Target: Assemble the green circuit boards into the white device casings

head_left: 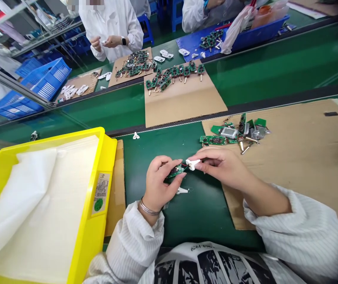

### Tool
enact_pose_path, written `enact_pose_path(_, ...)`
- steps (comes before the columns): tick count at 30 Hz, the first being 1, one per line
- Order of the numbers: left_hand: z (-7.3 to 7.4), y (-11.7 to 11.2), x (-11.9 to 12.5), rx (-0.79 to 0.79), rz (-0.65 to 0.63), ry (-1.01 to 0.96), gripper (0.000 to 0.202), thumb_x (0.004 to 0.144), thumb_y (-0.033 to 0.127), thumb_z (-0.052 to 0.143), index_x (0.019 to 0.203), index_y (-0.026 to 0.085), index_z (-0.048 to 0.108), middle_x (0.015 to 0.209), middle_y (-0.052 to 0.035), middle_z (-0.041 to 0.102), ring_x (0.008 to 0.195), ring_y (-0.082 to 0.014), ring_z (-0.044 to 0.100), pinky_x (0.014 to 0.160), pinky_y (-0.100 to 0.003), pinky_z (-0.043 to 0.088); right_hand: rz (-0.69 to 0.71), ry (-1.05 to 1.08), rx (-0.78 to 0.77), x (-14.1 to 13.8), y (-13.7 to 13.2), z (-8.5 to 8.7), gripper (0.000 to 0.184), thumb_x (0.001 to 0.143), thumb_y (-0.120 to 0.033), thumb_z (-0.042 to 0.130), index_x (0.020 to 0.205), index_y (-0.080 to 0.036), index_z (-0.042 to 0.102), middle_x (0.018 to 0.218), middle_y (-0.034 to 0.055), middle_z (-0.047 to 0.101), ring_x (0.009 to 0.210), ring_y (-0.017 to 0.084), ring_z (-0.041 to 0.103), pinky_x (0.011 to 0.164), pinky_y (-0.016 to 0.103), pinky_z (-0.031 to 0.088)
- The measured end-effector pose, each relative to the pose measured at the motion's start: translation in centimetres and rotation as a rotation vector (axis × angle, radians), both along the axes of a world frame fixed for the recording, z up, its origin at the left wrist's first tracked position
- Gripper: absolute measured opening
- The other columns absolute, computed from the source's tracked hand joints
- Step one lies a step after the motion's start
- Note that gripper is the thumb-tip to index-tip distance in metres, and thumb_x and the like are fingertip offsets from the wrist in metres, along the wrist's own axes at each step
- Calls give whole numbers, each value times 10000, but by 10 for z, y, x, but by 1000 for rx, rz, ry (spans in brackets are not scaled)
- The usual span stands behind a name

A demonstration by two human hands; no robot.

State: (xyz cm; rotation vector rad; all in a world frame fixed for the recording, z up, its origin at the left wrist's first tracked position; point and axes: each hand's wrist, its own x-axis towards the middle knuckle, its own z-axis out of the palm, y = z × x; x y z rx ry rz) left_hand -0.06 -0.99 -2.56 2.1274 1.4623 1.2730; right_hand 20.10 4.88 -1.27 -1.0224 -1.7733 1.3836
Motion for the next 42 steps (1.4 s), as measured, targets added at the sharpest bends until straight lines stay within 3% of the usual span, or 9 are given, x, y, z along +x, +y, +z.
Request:
enact_pose_path(3, -3, 0, 0, 12, 3, 55, 313, 813, 255, 694, 1121, 216, 652, 954, -57, 596, 853, -156, 582, 767, -298, 503, 17, -24, -30, -3, -3, -2, 316, 837, -477, 649, 887, -187, 765, 801, 73, 711, 670, 167, 641, 544, 265, 509)
enact_pose_path(7, -2, 0, 1, 29, 18, 72, 322, 811, 240, 698, 1125, 213, 633, 948, -54, 601, 855, -157, 578, 773, -300, 499, -60, -42, 0, -6, -5, -4, 296, 815, -461, 677, 916, -199, 770, 876, 79, 719, 696, 171, 640, 567, 277, 520)
enact_pose_path(13, -2, 0, 2, 81, 19, 22, 150, 803, 217, 711, 936, 209, 642, 940, -53, 602, 846, -153, 584, 746, -291, 502, -107, 64, -61, -7, -7, -6, 280, 788, -446, 723, 932, -212, 774, 926, 80, 727, 757, 183, 673, 609, 280, 563)
enact_pose_path(22, -1, -4, 3, 128, 22, 76, 295, 819, 191, 697, 1105, 247, 649, 1000, -61, 601, 867, -152, 576, 750, -288, 500, -106, 107, -54, -4, -7, -4, 274, 754, -452, 757, 911, -230, 785, 902, 72, 718, 742, 170, 675, 601, 255, 572)
enact_pose_path(27, 1, -3, 4, 112, -10, 68, 334, 800, 178, 713, 1109, 212, 592, 981, -58, 621, 884, -162, 583, 806, -306, 495, 8, 26, -3, -4, -7, -1, 282, 871, -437, 627, 923, -191, 753, 802, 58, 693, 593, 131, 625, 547, 251, 556)
enact_pose_path(34, 2, -3, 4, 107, -21, 110, 376, 809, 207, 708, 1161, 205, 575, 977, -62, 631, 885, -174, 585, 816, -312, 491, -61, 7, 60, -5, -10, -1, 191, 875, -363, 633, 863, -191, 715, 741, 32, 688, 550, 130, 615, 505, 248, 530)
enact_pose_path(39, 0, -2, 5, 80, -12, 129, 345, 820, 210, 697, 1148, 195, 589, 972, -64, 621, 888, -169, 578, 797, -300, 489, -71, 36, 256, -4, -13, 0, 105, 861, -282, 652, 865, -228, 743, 789, 28, 719, 688, 151, 660, 577, 249, 537)
enact_pose_path(42, -1, -2, 6, 83, -4, 120, 321, 826, 210, 693, 1132, 201, 595, 964, -57, 617, 875, -160, 573, 792, -301, 490, -125, -4, 188, -5, -14, 1, 127, 861, -308, 655, 873, -222, 747, 786, 31, 723, 662, 151, 658, 559, 250, 534)
